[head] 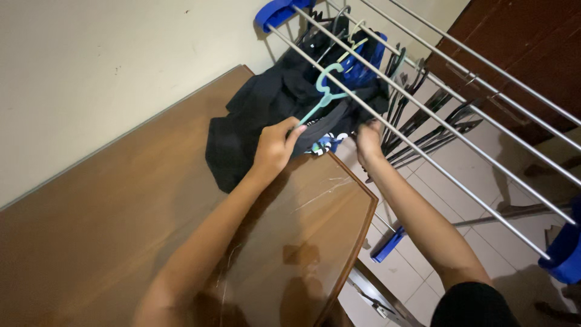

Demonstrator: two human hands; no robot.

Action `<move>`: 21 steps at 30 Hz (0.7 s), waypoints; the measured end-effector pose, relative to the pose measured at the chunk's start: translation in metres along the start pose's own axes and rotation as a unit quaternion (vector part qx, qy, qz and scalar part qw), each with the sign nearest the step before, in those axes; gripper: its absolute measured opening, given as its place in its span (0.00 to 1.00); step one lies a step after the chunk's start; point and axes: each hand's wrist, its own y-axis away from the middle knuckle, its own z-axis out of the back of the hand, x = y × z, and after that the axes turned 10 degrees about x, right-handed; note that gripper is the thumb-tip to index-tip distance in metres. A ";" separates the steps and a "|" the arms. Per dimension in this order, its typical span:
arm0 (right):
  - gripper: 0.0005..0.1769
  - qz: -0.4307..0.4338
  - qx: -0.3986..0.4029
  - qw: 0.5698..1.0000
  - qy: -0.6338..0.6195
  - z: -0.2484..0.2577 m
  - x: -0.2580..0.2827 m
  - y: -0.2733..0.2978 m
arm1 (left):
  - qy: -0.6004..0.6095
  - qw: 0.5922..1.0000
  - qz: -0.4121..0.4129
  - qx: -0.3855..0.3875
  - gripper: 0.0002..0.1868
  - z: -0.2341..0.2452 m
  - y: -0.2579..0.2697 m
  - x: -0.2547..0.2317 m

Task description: The person hangs a black t-shirt on a hanger and places it on a drying rack. Then they lay out another black t-shirt on a table, smooth it, and use a lint roller to clean its surface.

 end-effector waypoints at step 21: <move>0.19 0.131 -0.136 0.980 -0.061 -0.004 0.024 -0.005 | -0.016 0.998 0.065 -0.016 0.12 -0.005 -0.011 0.014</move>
